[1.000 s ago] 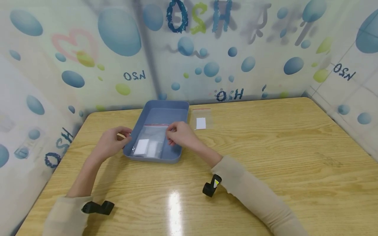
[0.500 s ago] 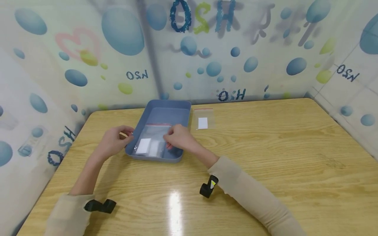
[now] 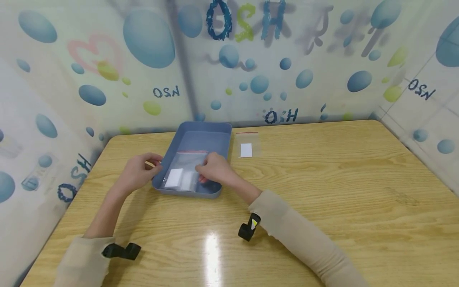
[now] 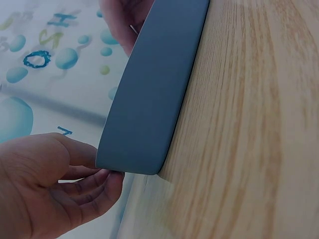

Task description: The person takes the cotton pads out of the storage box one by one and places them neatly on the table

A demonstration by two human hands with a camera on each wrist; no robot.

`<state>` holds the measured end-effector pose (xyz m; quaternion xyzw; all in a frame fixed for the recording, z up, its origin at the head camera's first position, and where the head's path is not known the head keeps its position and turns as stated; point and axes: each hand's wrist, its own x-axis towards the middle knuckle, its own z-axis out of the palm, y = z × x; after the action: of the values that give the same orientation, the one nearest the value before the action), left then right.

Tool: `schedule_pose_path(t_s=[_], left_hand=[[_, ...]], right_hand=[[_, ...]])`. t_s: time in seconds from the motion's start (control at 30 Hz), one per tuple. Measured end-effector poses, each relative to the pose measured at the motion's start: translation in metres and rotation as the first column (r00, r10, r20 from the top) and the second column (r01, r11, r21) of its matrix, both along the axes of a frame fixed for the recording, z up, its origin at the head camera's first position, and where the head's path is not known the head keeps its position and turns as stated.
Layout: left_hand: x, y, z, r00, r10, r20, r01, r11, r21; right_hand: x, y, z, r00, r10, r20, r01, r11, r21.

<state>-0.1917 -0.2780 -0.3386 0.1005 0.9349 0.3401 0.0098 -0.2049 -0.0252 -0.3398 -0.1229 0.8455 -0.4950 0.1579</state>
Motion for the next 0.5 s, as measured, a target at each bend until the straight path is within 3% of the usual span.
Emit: schedule_pose_path(t_s=[0.5], left_hand=[[-0.0006,-0.0021,-0.0007,1.0,-0.007,0.001,0.007,1.0,-0.013]], right_hand=[[-0.0001,-0.0086,-0.0073,0.998,-0.052,-0.046,0.047,0.995,-0.087]])
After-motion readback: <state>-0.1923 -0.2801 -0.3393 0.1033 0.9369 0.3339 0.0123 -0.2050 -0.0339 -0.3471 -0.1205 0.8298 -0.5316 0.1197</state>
